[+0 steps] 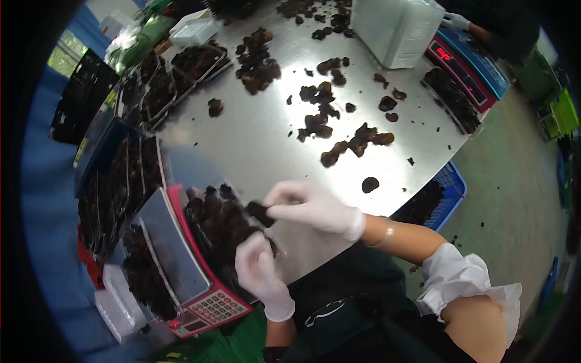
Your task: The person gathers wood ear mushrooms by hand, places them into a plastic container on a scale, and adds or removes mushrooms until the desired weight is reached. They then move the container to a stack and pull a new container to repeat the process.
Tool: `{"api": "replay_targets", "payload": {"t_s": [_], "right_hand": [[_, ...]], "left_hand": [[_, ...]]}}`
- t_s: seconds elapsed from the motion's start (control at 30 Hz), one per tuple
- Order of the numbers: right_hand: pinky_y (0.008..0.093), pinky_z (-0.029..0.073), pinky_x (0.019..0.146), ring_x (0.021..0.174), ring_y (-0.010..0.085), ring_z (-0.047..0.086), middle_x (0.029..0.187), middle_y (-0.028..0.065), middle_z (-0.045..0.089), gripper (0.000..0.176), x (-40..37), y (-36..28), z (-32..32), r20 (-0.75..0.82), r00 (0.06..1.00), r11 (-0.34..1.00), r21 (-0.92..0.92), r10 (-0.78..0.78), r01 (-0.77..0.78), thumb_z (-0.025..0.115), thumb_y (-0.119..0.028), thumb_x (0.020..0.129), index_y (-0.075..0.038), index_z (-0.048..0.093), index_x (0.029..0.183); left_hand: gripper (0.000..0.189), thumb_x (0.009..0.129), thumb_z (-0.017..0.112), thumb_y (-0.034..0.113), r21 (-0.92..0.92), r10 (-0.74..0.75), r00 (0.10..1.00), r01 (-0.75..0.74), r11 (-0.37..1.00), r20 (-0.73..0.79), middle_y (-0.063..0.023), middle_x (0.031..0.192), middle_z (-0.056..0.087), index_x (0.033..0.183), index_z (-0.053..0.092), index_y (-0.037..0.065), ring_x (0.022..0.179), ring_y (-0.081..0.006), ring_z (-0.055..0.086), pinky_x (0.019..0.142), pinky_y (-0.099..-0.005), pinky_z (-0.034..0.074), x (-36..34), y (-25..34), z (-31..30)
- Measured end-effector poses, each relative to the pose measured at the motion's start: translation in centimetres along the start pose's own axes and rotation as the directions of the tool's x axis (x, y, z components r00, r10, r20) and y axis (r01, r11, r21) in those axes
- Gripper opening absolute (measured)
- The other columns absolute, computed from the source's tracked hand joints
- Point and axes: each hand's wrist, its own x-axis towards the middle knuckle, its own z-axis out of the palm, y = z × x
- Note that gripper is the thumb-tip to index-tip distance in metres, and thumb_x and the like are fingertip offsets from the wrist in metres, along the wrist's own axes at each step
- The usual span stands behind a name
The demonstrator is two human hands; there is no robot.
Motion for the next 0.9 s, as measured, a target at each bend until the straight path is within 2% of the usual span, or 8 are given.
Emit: {"api": "replay_targets", "payload": {"t_s": [0.07,0.2,0.3,0.43,0.7,0.77,0.8,0.9], "right_hand": [[0.0220,0.048,0.077,0.083,0.0034,0.058,0.089,-0.0027,0.066,0.015,-1.9,-0.1,-1.5,-0.023,0.996,0.987,0.136,0.091,-0.087,0.066,-0.016,0.094,-0.003,0.067,0.101],[0.0214,0.047,0.077,0.083,0.0027,0.056,0.089,-0.0037,0.064,0.020,-5.6,0.3,-3.2,-0.019,0.984,0.975,0.140,0.179,-0.175,0.068,-0.017,0.094,-0.003,0.064,0.107],[0.0209,0.046,0.074,0.080,0.0028,0.054,0.086,-0.0035,0.062,0.023,-7.7,0.0,-3.4,-0.207,0.976,0.984,-0.153,0.062,-0.095,0.069,-0.017,0.092,-0.002,0.063,0.108],[0.0212,0.040,0.073,0.078,0.0032,0.049,0.087,-0.0042,0.056,0.021,-8.4,0.0,-4.2,-0.207,0.975,0.994,-0.063,0.076,-0.090,0.066,-0.010,0.091,-0.002,0.061,0.110],[0.0223,0.044,0.068,0.074,0.0048,0.052,0.083,-0.0023,0.059,0.013,-9.0,2.6,-4.5,-0.390,0.913,0.991,0.107,0.121,-0.086,0.058,-0.016,0.098,-0.004,0.060,0.098],[0.0236,0.043,0.071,0.079,0.0076,0.053,0.088,-0.0007,0.058,0.027,-9.3,3.9,-4.9,-0.353,0.898,0.802,0.598,0.263,-0.001,0.051,-0.030,0.103,-0.005,0.058,0.098],[0.0256,0.045,0.071,0.078,0.0109,0.055,0.089,0.0017,0.060,0.022,-9.4,4.3,-5.5,-0.289,0.945,0.775,0.628,0.150,0.070,0.046,-0.021,0.103,-0.002,0.058,0.102],[0.0270,0.046,0.073,0.080,0.0119,0.055,0.091,0.0023,0.061,0.019,-9.3,2.3,-4.4,-0.599,0.783,0.932,0.356,0.168,0.072,0.046,-0.010,0.097,0.001,0.057,0.108]], "left_hand": [[0.069,0.096,0.065,0.039,-0.160,-0.091,0.987,0.112,0.981,0.130,-0.0146,0.130,0.056,0.144,0.041,-0.004,0.113,-0.0212,0.055,0.098,-0.0340,0.045,1.8,1.6,2.0],[0.032,0.095,0.067,0.013,-0.485,-0.243,0.914,0.381,0.787,0.325,-0.0086,0.113,0.065,0.122,0.062,-0.004,0.104,-0.0148,0.061,0.098,-0.0303,0.046,2.3,0.1,4.4],[0.023,0.096,0.065,0.010,-0.517,-0.314,0.834,0.533,0.670,0.454,-0.0076,0.109,0.068,0.116,0.064,-0.003,0.102,-0.0140,0.062,0.096,-0.0296,0.047,2.0,0.1,5.4],[0.018,0.098,0.061,0.008,-0.557,-0.362,0.766,0.638,0.531,0.532,-0.0074,0.109,0.067,0.113,0.065,-0.002,0.101,-0.0130,0.062,0.095,-0.0285,0.047,1.4,0.3,6.5],[0.015,0.096,0.063,0.005,-0.334,-0.439,0.745,0.636,0.696,0.503,-0.0042,0.100,0.069,0.109,0.068,-0.003,0.091,-0.0086,0.062,0.084,-0.0229,0.049,0.5,0.4,8.8],[0.015,0.096,0.064,0.003,-0.243,-0.456,0.748,0.615,0.750,0.482,-0.0047,0.101,0.069,0.108,0.068,-0.004,0.090,-0.0082,0.062,0.082,-0.0230,0.050,0.7,0.5,9.1],[0.013,0.095,0.064,0.001,-0.242,-0.442,0.779,0.580,0.778,0.445,-0.0040,0.100,0.068,0.106,0.069,-0.004,0.090,-0.0086,0.062,0.081,-0.0236,0.051,0.8,0.4,9.0],[0.014,0.090,0.068,0.000,-0.125,-0.336,0.902,0.380,0.917,0.271,-0.0041,0.097,0.067,0.104,0.070,-0.001,0.087,-0.0106,0.063,0.078,-0.0241,0.050,1.4,1.9,7.6]]}}
